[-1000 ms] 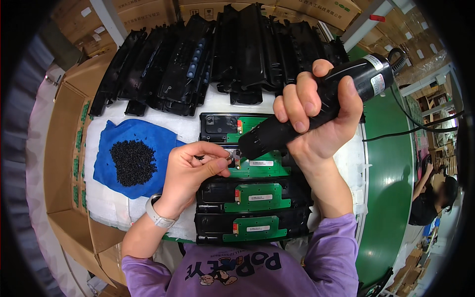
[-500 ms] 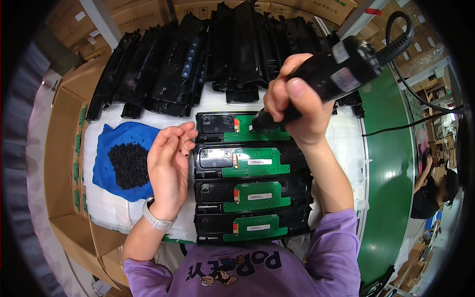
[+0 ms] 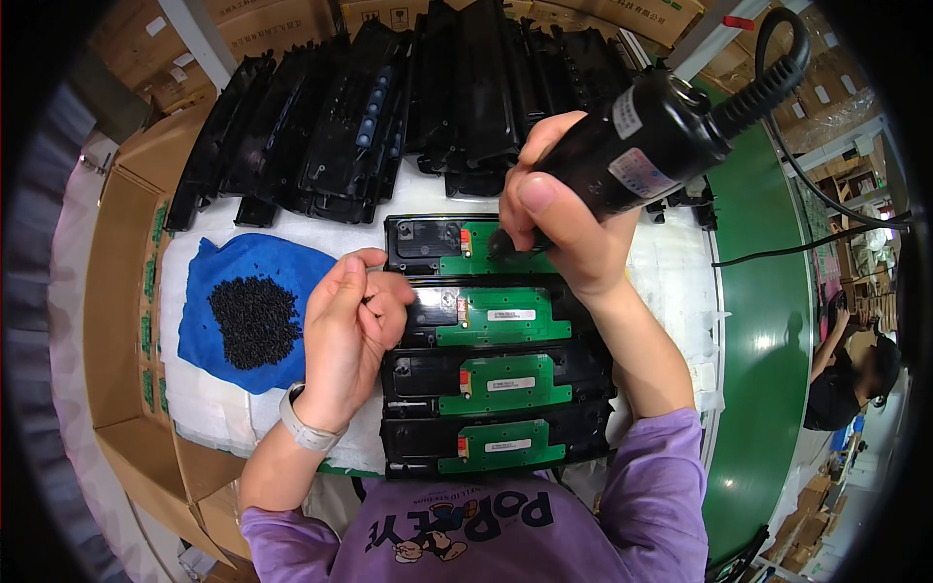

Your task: Assemble small electronic components onto toner cartridges using an electric screwdriver.

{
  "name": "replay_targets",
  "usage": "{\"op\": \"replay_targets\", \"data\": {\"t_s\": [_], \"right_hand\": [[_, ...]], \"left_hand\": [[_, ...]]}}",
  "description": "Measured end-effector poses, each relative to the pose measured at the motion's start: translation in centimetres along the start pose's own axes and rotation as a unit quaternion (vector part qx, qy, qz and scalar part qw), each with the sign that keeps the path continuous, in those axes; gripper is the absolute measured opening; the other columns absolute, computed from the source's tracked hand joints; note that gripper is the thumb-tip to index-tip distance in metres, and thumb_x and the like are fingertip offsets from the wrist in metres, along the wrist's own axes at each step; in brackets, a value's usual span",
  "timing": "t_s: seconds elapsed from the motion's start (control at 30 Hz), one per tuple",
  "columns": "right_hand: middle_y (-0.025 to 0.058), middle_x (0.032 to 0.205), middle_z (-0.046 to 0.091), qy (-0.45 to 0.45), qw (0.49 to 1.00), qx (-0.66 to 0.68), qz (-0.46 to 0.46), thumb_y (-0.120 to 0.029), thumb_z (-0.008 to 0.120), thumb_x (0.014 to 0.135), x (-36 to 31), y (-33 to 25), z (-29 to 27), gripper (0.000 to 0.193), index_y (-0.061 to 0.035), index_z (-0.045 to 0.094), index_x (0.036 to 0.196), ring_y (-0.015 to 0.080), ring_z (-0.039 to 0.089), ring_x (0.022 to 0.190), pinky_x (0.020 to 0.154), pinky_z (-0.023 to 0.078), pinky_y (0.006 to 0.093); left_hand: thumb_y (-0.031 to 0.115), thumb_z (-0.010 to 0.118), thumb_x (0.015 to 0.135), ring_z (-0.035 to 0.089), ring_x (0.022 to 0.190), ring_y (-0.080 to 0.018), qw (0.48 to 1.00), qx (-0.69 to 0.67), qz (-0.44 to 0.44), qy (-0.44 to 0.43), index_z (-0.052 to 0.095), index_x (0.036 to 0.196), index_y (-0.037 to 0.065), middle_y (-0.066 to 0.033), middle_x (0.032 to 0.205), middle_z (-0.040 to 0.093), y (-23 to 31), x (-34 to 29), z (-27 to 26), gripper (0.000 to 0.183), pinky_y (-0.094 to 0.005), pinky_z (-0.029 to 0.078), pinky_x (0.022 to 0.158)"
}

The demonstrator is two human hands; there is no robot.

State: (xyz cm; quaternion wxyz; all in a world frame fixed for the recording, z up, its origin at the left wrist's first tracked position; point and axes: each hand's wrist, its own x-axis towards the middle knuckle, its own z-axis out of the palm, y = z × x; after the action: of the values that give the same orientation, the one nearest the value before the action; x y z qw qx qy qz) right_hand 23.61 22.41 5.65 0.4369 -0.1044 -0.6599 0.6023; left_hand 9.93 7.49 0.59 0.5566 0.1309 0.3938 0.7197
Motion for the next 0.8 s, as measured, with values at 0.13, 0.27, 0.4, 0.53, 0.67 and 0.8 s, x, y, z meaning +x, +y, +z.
{"op": "replay_targets", "data": {"t_s": [0.13, 0.27, 0.4, 0.53, 0.67, 0.8], "right_hand": [[0.0048, 0.058, 0.05, -0.005, 1.0, -0.019, -0.009, -0.01, 0.062, 0.074, -0.1, 0.2, 0.7, 0.023, -0.0023, 0.044, 0.086, 0.01, 0.045, 0.042, 0.04, 0.037, 0.022], [0.0029, 0.056, 0.05, -0.02, 0.999, -0.042, -0.014, -0.007, 0.063, 0.074, 0.1, 0.3, 0.9, 0.017, -0.0016, 0.048, 0.081, 0.0077, 0.047, 0.043, 0.04, 0.038, 0.0197], [0.0017, 0.054, 0.049, -0.021, 0.998, -0.056, -0.018, -0.006, 0.063, 0.074, 0.1, 0.3, 0.8, 0.014, -0.0012, 0.05, 0.078, 0.0067, 0.047, 0.043, 0.04, 0.037, 0.0191], [0.0022, 0.056, 0.05, -0.026, 0.996, -0.044, -0.073, -0.007, 0.063, 0.074, 0.0, 0.6, 0.7, 0.017, -0.0014, 0.049, 0.082, 0.0078, 0.046, 0.042, 0.04, 0.038, 0.0202], [0.002, 0.056, 0.046, -0.052, 0.993, 0.101, -0.004, -0.022, 0.063, 0.075, 0.0, -0.8, -0.6, 0.031, -0.0033, 0.045, 0.093, 0.0111, 0.041, 0.039, 0.039, 0.037, 0.0262], [0.0028, 0.063, 0.048, -0.119, 0.926, 0.344, -0.1, -0.032, 0.054, 0.083, 0.4, -2.5, -1.2, 0.038, -0.0037, 0.043, 0.107, 0.013, 0.045, 0.045, 0.052, 0.041, 0.03]], "left_hand": [[0.024, 0.032, 0.097, 0.029, 0.039, -0.0056, 0.996, -0.037, -0.068, -0.04, 0.044, 0.098, 0.005, -0.0003, 0.051, 0.042, 0.3, -0.4, 0.0, 0.023, -0.0191, 0.02, 0.037], [0.02, 0.036, 0.094, 0.022, 0.039, -0.0042, 0.991, -0.051, -0.114, -0.042, 0.044, 0.094, 0.007, 0.0049, 0.048, 0.028, 0.2, -0.4, 0.1, 0.015, -0.0194, 0.017, 0.038], [0.016, 0.042, 0.09, 0.023, 0.041, -0.0044, 0.996, -0.024, -0.08, -0.04, 0.045, 0.095, 0.007, 0.0043, 0.053, 0.031, -0.3, -0.2, 0.6, 0.011, -0.0184, 0.018, 0.039], [0.015, 0.045, 0.09, 0.028, 0.043, -0.0036, 0.994, 0.002, -0.075, -0.074, 0.046, 0.097, 0.007, 0.0, 0.06, 0.045, -0.5, 0.1, 0.5, 0.011, -0.0166, 0.021, 0.041], [0.019, 0.047, 0.091, 0.032, 0.039, -0.0019, 0.993, 0.047, -0.087, -0.069, 0.049, 0.092, 0.006, -0.0095, 0.074, 0.06, -0.2, -0.3, 1.0, 0.013, -0.0156, 0.023, 0.038], [0.027, 0.047, 0.092, 0.03, 0.032, -0.0022, 0.988, 0.053, -0.108, -0.092, 0.05, 0.084, 0.006, -0.0118, 0.071, 0.061, -0.4, -0.3, 0.4, 0.023, -0.0168, 0.02, 0.033]]}}
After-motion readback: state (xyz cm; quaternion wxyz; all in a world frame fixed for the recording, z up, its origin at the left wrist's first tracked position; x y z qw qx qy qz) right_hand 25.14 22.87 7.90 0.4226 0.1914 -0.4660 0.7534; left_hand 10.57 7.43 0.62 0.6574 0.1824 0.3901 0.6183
